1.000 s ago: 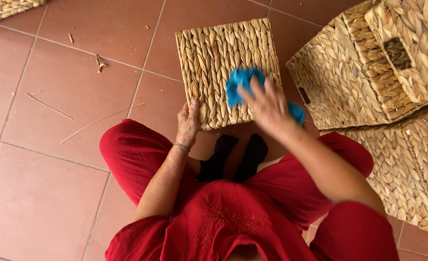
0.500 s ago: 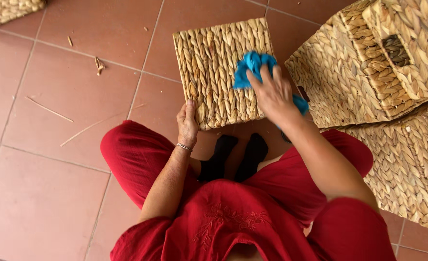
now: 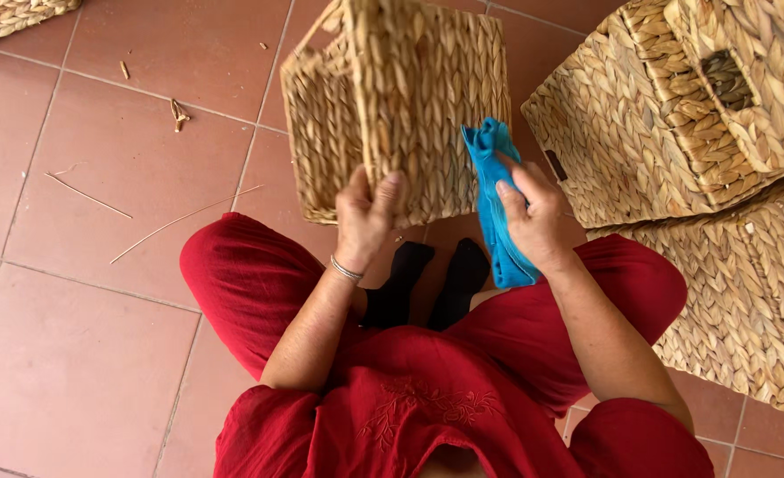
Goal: The person sits on the floor and wipes the exterior and interior surfaces of woven baskets using a blue cloth. They also use scissors to trim loose strands from the basket edges. The person handles several baskets one at a time, rotating them to clean different sides.
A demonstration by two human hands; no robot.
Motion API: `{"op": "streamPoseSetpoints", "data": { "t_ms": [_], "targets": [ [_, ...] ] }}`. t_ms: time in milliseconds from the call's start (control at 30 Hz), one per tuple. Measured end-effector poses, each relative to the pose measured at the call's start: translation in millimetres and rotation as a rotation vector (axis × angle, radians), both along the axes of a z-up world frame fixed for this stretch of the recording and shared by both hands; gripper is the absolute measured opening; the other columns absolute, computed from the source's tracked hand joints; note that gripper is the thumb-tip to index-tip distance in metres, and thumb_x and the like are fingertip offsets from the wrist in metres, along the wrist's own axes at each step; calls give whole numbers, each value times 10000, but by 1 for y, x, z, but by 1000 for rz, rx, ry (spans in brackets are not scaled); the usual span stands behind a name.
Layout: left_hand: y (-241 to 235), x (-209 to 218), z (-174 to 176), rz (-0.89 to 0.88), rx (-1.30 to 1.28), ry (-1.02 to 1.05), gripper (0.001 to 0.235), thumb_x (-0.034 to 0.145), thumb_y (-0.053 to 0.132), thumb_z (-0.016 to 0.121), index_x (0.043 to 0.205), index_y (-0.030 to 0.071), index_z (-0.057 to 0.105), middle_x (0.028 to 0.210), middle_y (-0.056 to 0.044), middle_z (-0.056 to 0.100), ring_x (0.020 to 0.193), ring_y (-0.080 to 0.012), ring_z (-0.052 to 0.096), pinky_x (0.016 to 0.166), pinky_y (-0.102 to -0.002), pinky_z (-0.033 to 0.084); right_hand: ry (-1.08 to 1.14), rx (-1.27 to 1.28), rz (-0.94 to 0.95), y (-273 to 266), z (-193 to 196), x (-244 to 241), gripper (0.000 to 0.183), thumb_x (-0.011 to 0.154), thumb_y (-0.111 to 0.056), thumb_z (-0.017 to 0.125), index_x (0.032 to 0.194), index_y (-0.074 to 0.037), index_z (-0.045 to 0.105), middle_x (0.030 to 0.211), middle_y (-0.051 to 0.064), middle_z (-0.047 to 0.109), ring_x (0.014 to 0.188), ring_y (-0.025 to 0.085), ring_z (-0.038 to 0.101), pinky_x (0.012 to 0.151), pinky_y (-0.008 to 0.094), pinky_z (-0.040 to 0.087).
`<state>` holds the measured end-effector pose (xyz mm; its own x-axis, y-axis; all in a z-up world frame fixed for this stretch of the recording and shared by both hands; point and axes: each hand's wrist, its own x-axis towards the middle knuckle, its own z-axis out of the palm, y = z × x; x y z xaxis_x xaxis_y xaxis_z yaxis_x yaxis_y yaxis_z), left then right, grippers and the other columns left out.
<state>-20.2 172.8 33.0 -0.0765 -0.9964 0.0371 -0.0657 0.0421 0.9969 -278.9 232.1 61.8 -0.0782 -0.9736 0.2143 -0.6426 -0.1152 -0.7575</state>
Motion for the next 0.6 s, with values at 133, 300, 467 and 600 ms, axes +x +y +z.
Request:
{"op": "streamPoseSetpoints", "data": {
  "t_ms": [133, 300, 467, 600],
  "targets": [
    [23, -27, 13, -33, -435, -547, 259, 974, 253, 745, 986, 35, 604, 605, -106, 635, 489, -261, 635, 462, -400, 504, -573, 177, -53, -16, -2, 22, 342, 1071, -265, 633, 1364, -91, 654, 1068, -13, 670, 973, 87, 577, 881, 253, 507],
    [38, -54, -29, -205, -495, -704, 360, 914, 200, 696, 1158, -42, 588, 676, -151, 663, 560, -315, 663, 514, -426, 523, -559, 248, -87, -38, -35, 37, 539, 915, -342, 803, 1313, -44, 594, 1123, 24, 681, 1011, 127, 637, 895, 286, 539],
    [42, -60, -43, -433, -503, -723, 540, 901, 192, 699, 1335, -89, 544, 881, -149, 700, 820, -313, 686, 763, -429, 568, -456, 322, -174, -41, -55, 25, 562, 818, -187, 803, 1308, -30, 579, 1138, 52, 726, 994, 144, 696, 897, 298, 576],
    [7, -15, -17, -236, -746, -811, 452, 824, 315, 846, 1215, 198, 652, 1261, -52, 669, 1222, -264, 597, 1028, -545, 441, -479, 243, -177, -37, -54, 29, 515, 825, -94, 723, 1323, -24, 611, 1126, 66, 723, 955, 139, 672, 875, 308, 563]
  ]
}}
